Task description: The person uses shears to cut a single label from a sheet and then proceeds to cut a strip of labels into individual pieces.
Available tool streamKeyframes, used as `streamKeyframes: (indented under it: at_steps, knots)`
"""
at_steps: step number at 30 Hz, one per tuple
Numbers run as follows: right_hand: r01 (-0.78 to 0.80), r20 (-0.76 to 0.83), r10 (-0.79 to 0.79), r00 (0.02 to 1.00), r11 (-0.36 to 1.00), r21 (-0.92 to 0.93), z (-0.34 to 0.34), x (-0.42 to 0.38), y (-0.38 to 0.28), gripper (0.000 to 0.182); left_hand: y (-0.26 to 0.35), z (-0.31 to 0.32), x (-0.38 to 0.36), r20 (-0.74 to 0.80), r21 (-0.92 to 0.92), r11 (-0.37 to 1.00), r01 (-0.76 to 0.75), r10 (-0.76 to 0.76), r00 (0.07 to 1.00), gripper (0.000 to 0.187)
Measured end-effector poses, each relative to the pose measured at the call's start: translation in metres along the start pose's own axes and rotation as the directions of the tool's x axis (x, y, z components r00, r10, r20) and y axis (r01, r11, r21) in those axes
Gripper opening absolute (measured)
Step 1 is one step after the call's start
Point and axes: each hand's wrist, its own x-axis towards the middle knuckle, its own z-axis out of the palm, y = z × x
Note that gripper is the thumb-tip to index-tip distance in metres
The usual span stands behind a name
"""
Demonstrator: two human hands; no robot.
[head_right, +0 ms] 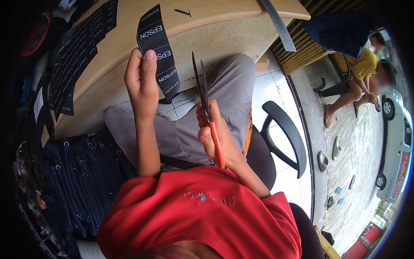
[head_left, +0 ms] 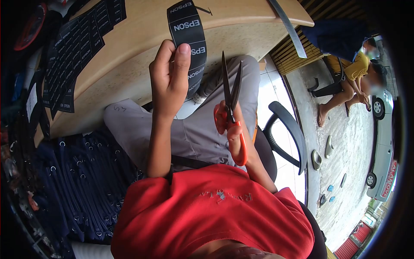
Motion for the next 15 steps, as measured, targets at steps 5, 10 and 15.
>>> streamKeyframes:
  at_steps: [5, 10, 15]
  knots:
    - [0.057, 0.006, -0.057, 0.998, 0.996, -0.068, 0.011, 0.014, -0.01, 0.077, 0.007, -0.002, -0.003, -0.051, 0.025, 0.994, -0.105, 0.106, 0.993, 0.029]
    - [0.143, -0.002, -0.145, 0.989, 0.982, -0.124, 0.014, 0.022, -0.018, 0.075, 0.012, 0.0, -0.008, -0.031, 0.047, 0.996, -0.079, 0.08, 0.996, 0.03]
    - [0.162, -0.025, -0.169, 0.985, 0.973, -0.166, 0.015, 0.022, -0.024, 0.077, 0.014, 0.003, -0.011, -0.04, 0.116, 0.988, -0.103, 0.108, 0.993, 0.03]
